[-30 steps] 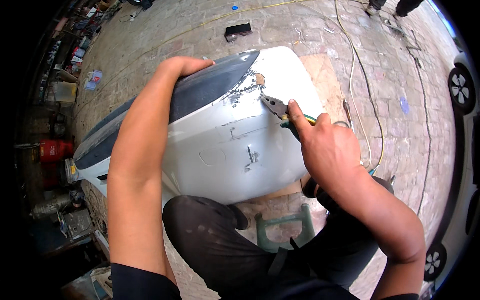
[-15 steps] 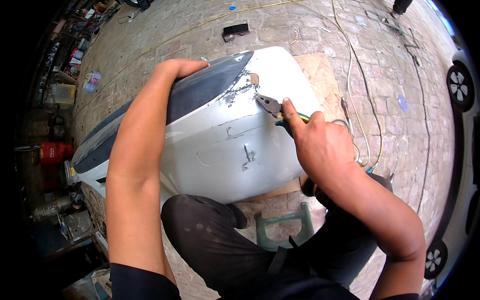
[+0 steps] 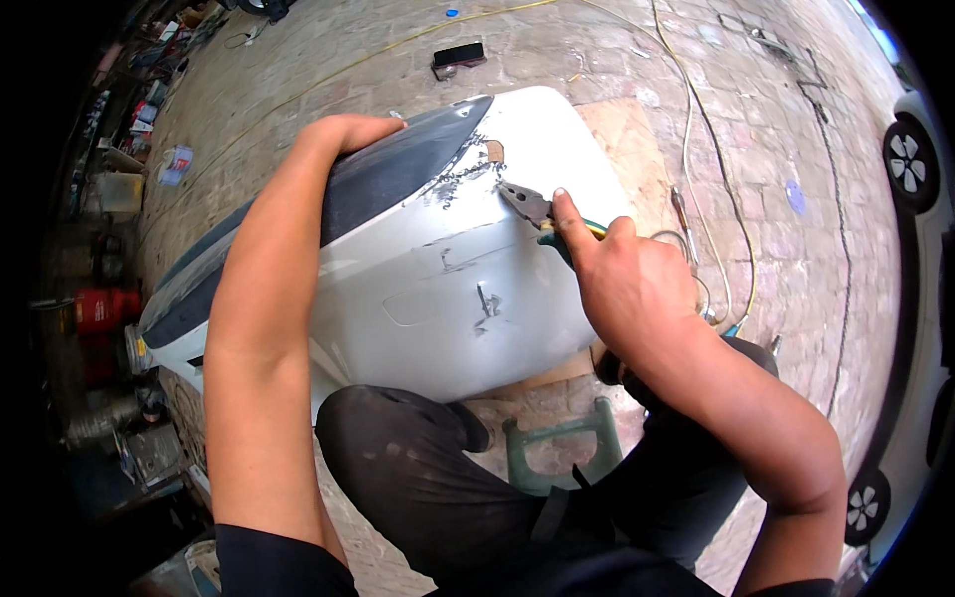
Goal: The person repairs a white car bumper by heating damaged areas with a heat gun, scraping off old material with pliers and a scraper, and applying filler with a putty knife. A second person assists by holding a bucket nearby.
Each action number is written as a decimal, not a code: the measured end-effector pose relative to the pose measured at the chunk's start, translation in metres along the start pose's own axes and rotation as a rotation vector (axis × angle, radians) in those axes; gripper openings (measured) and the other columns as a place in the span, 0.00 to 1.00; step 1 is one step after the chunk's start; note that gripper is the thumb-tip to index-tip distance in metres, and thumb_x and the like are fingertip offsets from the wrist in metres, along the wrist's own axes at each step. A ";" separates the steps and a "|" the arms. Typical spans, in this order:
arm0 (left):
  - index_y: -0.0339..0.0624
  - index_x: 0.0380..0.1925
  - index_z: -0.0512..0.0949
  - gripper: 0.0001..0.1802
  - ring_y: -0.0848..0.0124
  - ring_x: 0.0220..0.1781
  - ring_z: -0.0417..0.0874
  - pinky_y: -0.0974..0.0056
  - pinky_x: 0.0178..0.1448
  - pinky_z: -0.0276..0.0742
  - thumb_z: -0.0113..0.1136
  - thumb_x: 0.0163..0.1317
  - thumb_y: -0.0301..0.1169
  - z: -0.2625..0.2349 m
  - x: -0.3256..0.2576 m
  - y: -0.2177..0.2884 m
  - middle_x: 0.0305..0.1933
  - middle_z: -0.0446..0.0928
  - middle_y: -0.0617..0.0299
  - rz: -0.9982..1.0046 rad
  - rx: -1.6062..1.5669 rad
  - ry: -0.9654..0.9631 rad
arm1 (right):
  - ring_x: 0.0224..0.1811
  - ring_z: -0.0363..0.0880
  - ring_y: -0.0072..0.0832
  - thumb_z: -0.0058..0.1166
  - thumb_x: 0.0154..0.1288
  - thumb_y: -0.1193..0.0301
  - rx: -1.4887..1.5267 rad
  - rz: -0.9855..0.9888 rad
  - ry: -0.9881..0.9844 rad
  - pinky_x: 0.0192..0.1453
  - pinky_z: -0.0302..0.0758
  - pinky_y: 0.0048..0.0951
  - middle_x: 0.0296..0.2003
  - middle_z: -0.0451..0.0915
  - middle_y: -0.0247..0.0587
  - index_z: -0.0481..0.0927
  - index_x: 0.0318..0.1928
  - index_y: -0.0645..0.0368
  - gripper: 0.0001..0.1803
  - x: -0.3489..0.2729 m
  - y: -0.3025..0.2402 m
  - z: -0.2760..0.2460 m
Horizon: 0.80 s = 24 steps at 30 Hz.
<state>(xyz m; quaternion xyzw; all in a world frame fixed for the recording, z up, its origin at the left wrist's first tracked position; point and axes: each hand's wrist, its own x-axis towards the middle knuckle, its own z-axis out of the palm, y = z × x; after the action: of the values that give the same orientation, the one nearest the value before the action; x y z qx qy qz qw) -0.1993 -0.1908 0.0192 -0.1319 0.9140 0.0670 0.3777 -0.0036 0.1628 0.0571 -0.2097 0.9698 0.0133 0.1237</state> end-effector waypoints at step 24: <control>0.44 0.62 0.86 0.40 0.56 0.68 0.84 0.54 0.73 0.73 0.48 0.72 0.66 0.004 0.040 -0.021 0.69 0.82 0.49 -0.021 -0.021 0.012 | 0.22 0.81 0.29 0.55 0.69 0.73 0.109 0.043 0.084 0.24 0.79 0.31 0.31 0.78 0.42 0.65 0.82 0.48 0.40 -0.002 -0.016 0.026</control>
<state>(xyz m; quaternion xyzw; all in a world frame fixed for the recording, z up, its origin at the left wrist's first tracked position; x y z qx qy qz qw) -0.2177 -0.2171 -0.0129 -0.1460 0.9141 0.0719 0.3715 0.0107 0.1513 0.0332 -0.1820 0.9777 -0.0457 0.0939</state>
